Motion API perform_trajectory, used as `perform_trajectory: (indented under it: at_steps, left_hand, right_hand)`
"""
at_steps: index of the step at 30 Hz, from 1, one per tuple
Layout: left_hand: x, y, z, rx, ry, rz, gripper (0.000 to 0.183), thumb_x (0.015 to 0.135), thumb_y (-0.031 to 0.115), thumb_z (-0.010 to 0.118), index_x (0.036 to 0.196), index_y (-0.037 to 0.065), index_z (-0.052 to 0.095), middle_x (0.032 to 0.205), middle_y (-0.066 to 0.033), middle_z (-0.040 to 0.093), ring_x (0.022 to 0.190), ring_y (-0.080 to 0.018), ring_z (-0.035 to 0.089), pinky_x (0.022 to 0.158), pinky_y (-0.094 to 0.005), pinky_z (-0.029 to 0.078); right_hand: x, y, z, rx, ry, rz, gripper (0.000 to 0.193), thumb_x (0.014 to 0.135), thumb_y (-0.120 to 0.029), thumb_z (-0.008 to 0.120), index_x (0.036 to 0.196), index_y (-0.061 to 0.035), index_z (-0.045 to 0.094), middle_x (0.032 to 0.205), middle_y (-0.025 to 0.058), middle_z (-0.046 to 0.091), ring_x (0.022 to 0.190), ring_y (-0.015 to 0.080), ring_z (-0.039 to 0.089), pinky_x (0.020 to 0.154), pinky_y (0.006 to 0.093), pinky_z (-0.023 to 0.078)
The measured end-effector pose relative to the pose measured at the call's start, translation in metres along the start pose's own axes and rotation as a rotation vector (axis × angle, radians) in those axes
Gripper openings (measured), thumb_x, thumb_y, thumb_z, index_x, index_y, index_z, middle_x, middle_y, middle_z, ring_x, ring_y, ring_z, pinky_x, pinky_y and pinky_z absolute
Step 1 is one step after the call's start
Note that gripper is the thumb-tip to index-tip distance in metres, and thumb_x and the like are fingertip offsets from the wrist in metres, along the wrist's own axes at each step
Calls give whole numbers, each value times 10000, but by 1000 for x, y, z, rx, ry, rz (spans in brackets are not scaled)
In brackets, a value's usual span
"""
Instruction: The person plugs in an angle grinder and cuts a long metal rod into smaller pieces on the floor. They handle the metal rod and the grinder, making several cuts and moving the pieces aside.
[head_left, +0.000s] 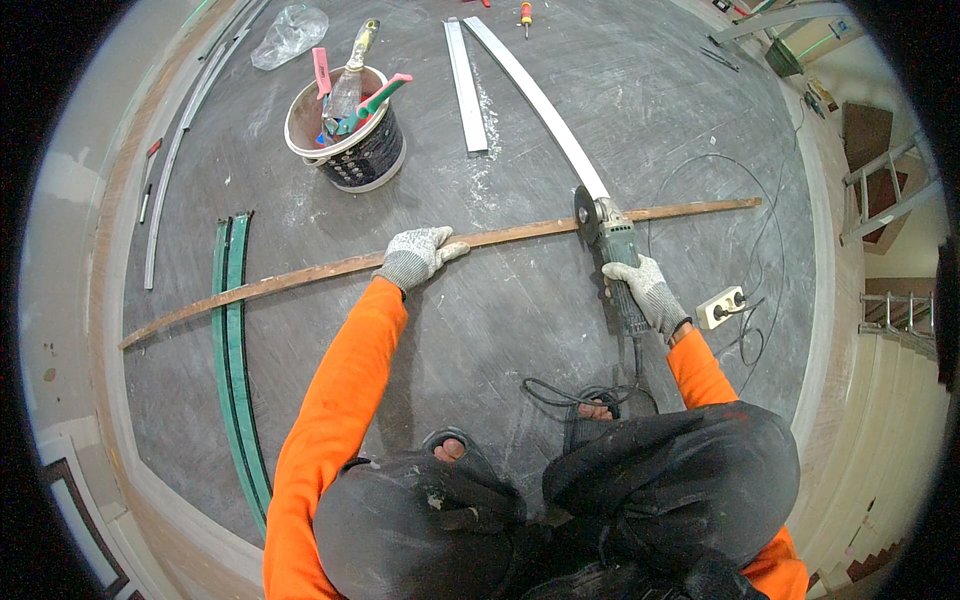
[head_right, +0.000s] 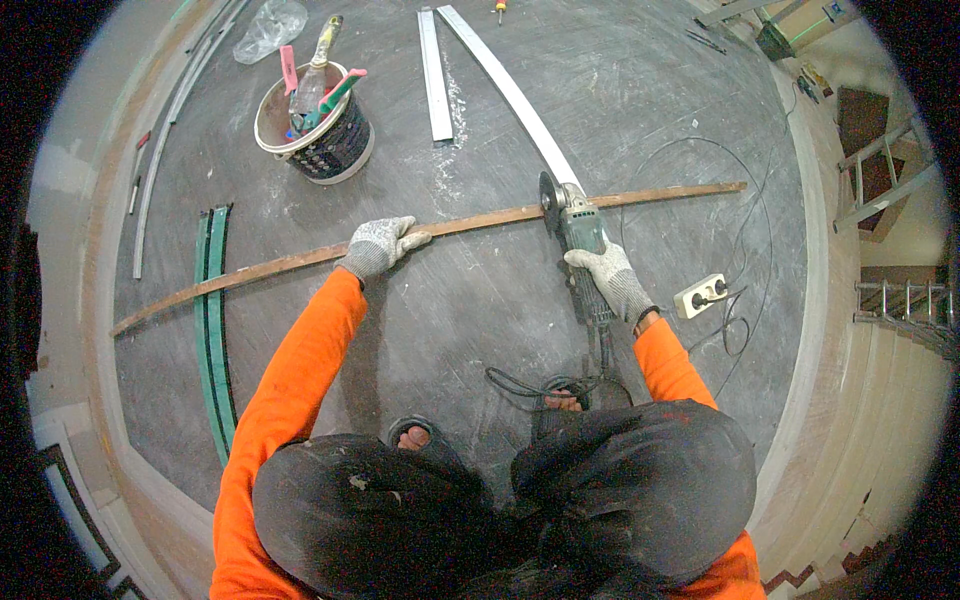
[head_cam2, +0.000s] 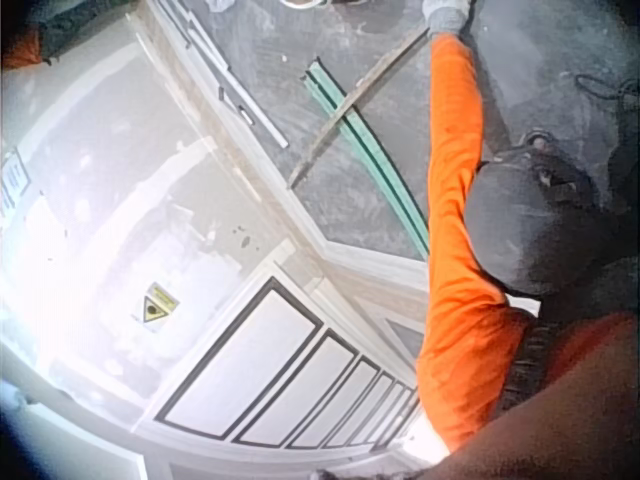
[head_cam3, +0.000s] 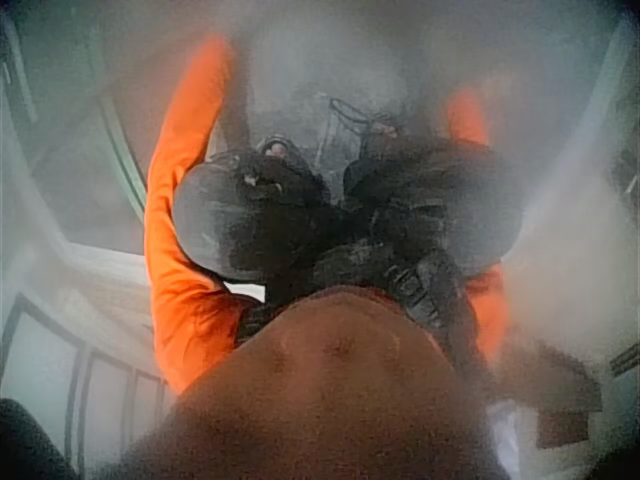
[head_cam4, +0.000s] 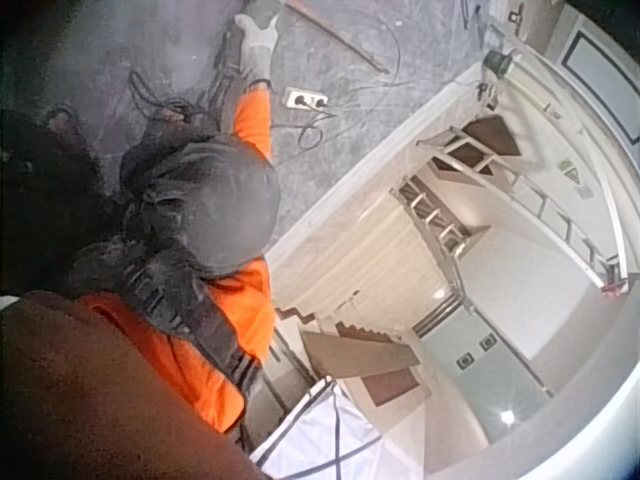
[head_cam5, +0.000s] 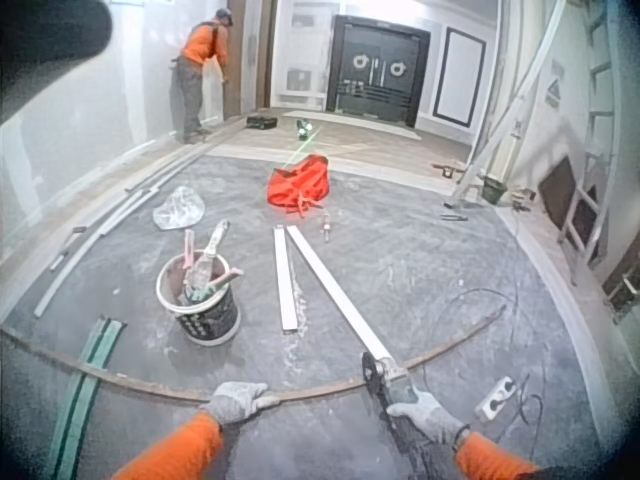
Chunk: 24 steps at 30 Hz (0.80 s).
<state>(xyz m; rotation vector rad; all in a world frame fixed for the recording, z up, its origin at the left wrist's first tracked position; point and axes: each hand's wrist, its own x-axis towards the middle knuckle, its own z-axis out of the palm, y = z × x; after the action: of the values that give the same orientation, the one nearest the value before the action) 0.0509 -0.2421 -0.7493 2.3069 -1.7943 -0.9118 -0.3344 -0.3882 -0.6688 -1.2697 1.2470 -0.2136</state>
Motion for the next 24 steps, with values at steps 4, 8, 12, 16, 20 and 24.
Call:
perform_trajectory:
  at_steps: [4,8,12,16,20,24]
  left_hand:
    - [0,-2,3,-1,25,11,806,998,733,463,1417,65,632,1410,-175,660,1333,-334,603,1128,-434,454]
    - [-1,-2,3,2,38,0,819,998,736,460,1425,58,626,1421,-177,654,1343,-332,598,1138,-433,449]
    - [-2,0,0,-1,17,-1,813,997,736,463,1419,61,631,1411,-178,659,1334,-335,604,1129,-433,457]
    - [-1,1,-1,-6,-16,-10,804,999,735,460,1405,65,640,1401,-171,666,1330,-333,606,1123,-433,461]
    - [0,6,-5,-16,-39,0,802,1000,735,455,1399,65,642,1399,-166,669,1327,-329,610,1122,-434,462]
    - [0,1,-2,0,-7,-4,806,1000,738,451,1411,69,635,1412,-166,661,1333,-328,605,1126,-436,458]
  right_hand:
    - [0,-3,2,-2,19,11,301,887,-254,785,1036,-33,646,811,50,677,670,153,658,643,325,558]
    - [3,-3,2,4,14,5,299,879,-241,785,1033,-28,641,814,51,676,662,155,653,643,327,560]
    - [5,-3,2,35,-6,29,413,887,-161,771,1229,-24,585,858,71,672,703,166,655,671,345,569]
    - [6,-5,2,8,-2,27,413,884,-155,765,1228,-18,582,856,74,675,705,168,656,677,346,571]
    - [6,-3,-4,-16,-1,25,429,885,-153,762,1247,-16,578,874,77,681,715,172,659,688,350,574]
    - [6,1,-4,24,-24,31,443,888,-159,765,1264,-19,578,895,75,683,725,173,663,696,353,572]
